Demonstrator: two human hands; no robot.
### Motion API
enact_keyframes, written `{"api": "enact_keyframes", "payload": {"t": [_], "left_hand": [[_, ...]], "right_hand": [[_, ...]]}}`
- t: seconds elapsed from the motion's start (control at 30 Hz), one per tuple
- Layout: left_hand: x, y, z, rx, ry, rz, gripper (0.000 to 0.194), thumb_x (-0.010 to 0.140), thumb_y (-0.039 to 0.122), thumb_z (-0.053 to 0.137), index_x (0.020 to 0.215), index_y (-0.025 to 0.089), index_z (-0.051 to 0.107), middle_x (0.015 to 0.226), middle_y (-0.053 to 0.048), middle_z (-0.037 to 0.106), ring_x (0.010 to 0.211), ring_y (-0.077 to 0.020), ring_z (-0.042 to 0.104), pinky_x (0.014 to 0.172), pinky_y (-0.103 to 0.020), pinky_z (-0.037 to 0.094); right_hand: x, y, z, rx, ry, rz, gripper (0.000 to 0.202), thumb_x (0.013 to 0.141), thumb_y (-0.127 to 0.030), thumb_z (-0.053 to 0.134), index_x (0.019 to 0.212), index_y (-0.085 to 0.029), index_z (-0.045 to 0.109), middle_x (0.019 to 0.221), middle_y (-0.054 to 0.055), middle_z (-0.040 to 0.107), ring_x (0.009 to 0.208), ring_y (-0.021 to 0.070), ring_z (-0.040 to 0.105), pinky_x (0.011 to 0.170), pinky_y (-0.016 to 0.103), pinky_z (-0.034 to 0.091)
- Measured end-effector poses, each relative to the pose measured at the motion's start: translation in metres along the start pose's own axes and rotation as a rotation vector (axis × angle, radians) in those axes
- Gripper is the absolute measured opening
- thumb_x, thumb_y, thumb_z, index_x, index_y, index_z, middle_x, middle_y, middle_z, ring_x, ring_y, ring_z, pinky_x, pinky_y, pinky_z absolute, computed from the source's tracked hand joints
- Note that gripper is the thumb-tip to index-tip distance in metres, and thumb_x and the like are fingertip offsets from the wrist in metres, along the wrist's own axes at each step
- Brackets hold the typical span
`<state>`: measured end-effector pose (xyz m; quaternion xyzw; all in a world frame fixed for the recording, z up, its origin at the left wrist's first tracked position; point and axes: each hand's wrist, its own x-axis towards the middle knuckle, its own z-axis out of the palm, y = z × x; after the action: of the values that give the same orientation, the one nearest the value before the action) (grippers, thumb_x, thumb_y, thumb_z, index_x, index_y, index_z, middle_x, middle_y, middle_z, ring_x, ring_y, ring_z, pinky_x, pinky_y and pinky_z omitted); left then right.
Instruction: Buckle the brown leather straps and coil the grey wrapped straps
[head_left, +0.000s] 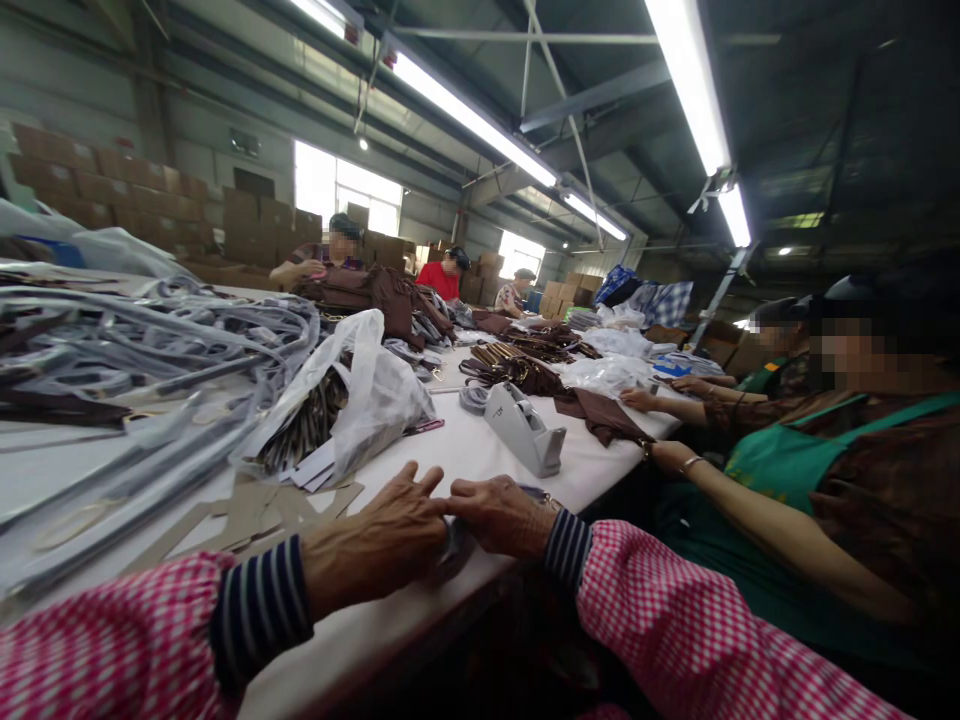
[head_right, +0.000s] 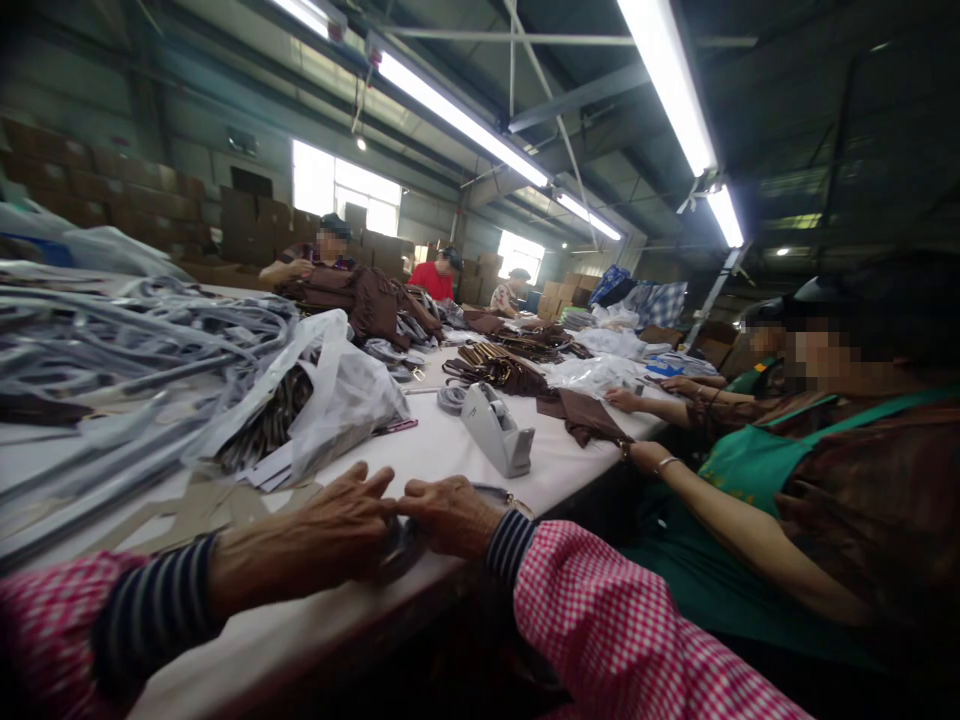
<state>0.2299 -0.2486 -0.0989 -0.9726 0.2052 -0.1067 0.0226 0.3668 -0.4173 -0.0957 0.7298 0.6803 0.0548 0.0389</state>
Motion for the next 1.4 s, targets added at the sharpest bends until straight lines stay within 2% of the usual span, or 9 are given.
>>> {"api": "enact_keyframes", "payload": {"t": [0.1, 0.2, 0.43, 0.6, 0.8, 0.93, 1.07, 1.2, 1.4], "left_hand": [[-0.005, 0.009, -0.004, -0.027, -0.090, -0.062, 0.004, 0.085, 0.019, 0.069, 0.089, 0.018, 0.068, 0.109, -0.013, 0.067, 0.103, -0.0338, 0.055, 0.085, -0.050, 0.050], [-0.013, 0.014, 0.001, -0.123, -0.030, -0.173, 0.016, 0.086, 0.029, 0.074, 0.098, 0.019, 0.068, 0.109, -0.011, 0.063, 0.101, -0.0309, 0.053, 0.083, -0.047, 0.050], [-0.028, -0.002, 0.016, -0.411, 0.164, -0.158, 0.003, 0.092, 0.025, 0.071, 0.090, 0.023, 0.071, 0.134, -0.007, 0.052, 0.124, -0.0297, 0.043, 0.103, -0.044, 0.044], [-0.034, -0.025, 0.009, -0.360, 0.127, -0.037, 0.008, 0.091, 0.026, 0.071, 0.098, 0.027, 0.074, 0.152, -0.007, 0.042, 0.146, -0.0366, 0.024, 0.115, -0.052, 0.038], [-0.025, -0.042, 0.006, -0.337, 0.065, 0.057, 0.012, 0.089, 0.027, 0.074, 0.101, 0.028, 0.075, 0.153, -0.006, 0.042, 0.145, -0.0359, 0.028, 0.114, -0.051, 0.041], [-0.018, -0.051, 0.003, -0.335, 0.002, 0.111, 0.016, 0.087, 0.026, 0.077, 0.102, 0.030, 0.076, 0.155, -0.005, 0.041, 0.142, -0.0348, 0.032, 0.116, -0.052, 0.038], [-0.019, -0.059, -0.004, -0.355, -0.084, 0.094, 0.023, 0.091, 0.033, 0.073, 0.113, 0.031, 0.074, 0.153, -0.007, 0.045, 0.141, -0.0346, 0.038, 0.116, -0.051, 0.038], [-0.022, -0.050, 0.005, -0.413, -0.067, -0.070, 0.048, 0.091, 0.042, 0.071, 0.135, 0.028, 0.062, 0.153, -0.012, 0.045, 0.141, -0.0374, 0.038, 0.113, -0.052, 0.043], [-0.022, -0.025, 0.017, -0.483, 0.118, -0.125, 0.040, 0.095, 0.020, 0.058, 0.134, 0.030, 0.061, 0.142, -0.008, 0.053, 0.130, -0.0283, 0.047, 0.110, -0.045, 0.045]], "right_hand": [[0.005, 0.001, -0.002, -0.068, -0.036, -0.017, 0.016, 0.091, -0.014, 0.059, 0.103, -0.020, 0.067, 0.105, 0.005, 0.067, 0.074, 0.0162, 0.063, 0.057, 0.028, 0.034], [0.012, 0.005, -0.006, -0.019, -0.061, -0.042, 0.014, 0.090, -0.013, 0.061, 0.099, -0.022, 0.067, 0.101, 0.004, 0.069, 0.080, 0.0180, 0.066, 0.061, 0.027, 0.037], [0.011, 0.014, -0.002, 0.414, 0.082, -0.014, 0.062, 0.077, -0.001, 0.064, 0.132, -0.026, 0.052, 0.114, 0.001, 0.071, 0.091, 0.0175, 0.067, 0.081, 0.026, 0.045], [0.004, 0.021, 0.005, 0.501, 0.104, 0.028, 0.072, 0.077, -0.001, 0.067, 0.141, -0.028, 0.047, 0.112, -0.001, 0.069, 0.079, 0.0136, 0.063, 0.075, 0.023, 0.045], [0.001, 0.017, 0.005, 0.387, 0.129, 0.034, 0.055, 0.084, -0.004, 0.065, 0.134, -0.024, 0.055, 0.110, 0.002, 0.071, 0.092, 0.0177, 0.067, 0.081, 0.025, 0.045], [0.008, 0.017, -0.005, 0.276, 0.027, -0.031, 0.056, 0.088, -0.003, 0.061, 0.138, -0.028, 0.059, 0.113, 0.003, 0.071, 0.095, 0.0177, 0.068, 0.080, 0.025, 0.043], [0.027, 0.016, -0.010, 0.213, -0.064, -0.018, 0.030, 0.089, -0.015, 0.072, 0.118, -0.026, 0.072, 0.107, 0.003, 0.075, 0.096, 0.0204, 0.068, 0.076, 0.026, 0.041], [0.040, 0.006, -0.006, 0.195, -0.056, 0.048, 0.024, 0.086, -0.030, 0.080, 0.109, -0.024, 0.074, 0.100, 0.004, 0.077, 0.091, 0.0229, 0.069, 0.070, 0.028, 0.038], [0.027, 0.018, -0.003, 0.271, -0.027, 0.089, 0.036, 0.087, -0.031, 0.081, 0.121, -0.030, 0.072, 0.107, 0.001, 0.075, 0.095, 0.0208, 0.069, 0.074, 0.027, 0.041]]}}
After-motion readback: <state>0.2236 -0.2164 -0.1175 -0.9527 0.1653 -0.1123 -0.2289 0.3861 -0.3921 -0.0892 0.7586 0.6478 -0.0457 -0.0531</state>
